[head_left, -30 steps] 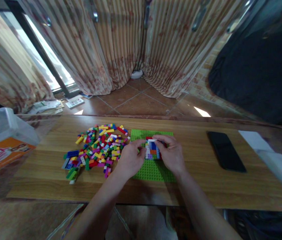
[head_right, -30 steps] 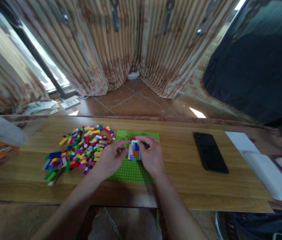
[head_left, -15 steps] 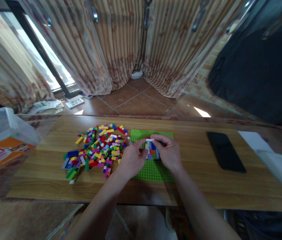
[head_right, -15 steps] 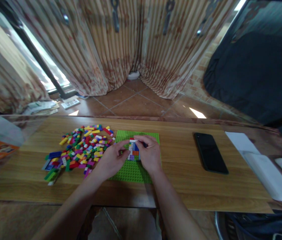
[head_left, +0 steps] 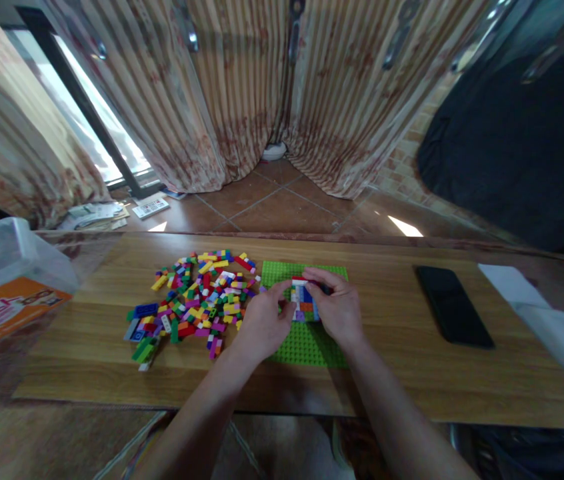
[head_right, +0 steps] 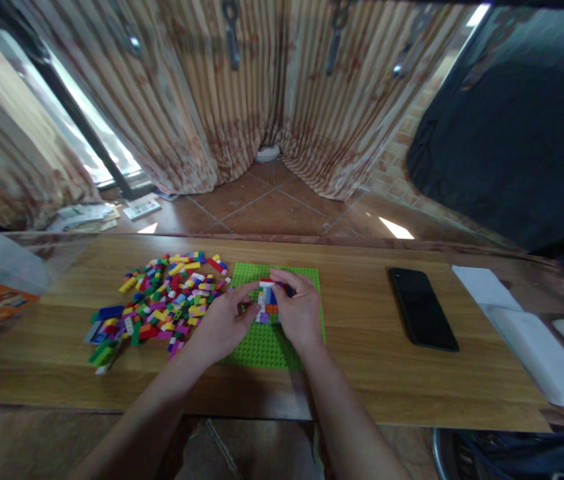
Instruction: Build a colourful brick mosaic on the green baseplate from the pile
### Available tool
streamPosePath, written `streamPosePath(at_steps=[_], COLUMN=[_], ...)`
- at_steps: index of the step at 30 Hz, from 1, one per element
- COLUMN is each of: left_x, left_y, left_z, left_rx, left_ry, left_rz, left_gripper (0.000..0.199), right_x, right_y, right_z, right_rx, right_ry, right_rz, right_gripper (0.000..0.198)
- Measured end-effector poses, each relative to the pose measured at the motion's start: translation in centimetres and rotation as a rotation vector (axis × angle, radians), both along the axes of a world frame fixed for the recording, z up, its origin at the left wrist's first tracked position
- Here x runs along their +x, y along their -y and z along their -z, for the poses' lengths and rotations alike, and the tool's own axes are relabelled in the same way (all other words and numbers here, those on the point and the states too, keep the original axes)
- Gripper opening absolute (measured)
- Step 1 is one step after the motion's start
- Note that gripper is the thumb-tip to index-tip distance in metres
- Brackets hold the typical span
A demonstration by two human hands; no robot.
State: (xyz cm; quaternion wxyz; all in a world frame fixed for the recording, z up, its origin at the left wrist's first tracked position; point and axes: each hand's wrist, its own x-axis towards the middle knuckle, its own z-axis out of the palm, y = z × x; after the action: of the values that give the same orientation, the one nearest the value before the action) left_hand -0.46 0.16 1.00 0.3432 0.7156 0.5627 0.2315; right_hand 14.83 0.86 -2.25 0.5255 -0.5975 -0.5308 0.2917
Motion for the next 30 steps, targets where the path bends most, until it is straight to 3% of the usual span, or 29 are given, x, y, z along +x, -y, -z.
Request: streamPosePath(at_steps=[13,25,30], left_x=[0.1,0.3,0.6], left_y=[0.2,0.5,0.6], left_z=[0.2,0.6,0.3], left_rx=[0.025,0.059,-0.005], left_ry=[-0.046,-0.023,-0.078], left_rz=[0.028,0.052,-0.008], left_gripper=[0.046,0.036,0.049], right_x=[0.0,-0.4,-0.1], right_y=[-0.3,-0.6,-0.5], right_z=[-0.7,-1.0,-0.8], right_rx=[-0.031,-0.059,-0.073], right_ry=[0.234,0.218,0.229], right_rz=[0.019,0.006,0.001], right_gripper=[0.024,0.022,0.024])
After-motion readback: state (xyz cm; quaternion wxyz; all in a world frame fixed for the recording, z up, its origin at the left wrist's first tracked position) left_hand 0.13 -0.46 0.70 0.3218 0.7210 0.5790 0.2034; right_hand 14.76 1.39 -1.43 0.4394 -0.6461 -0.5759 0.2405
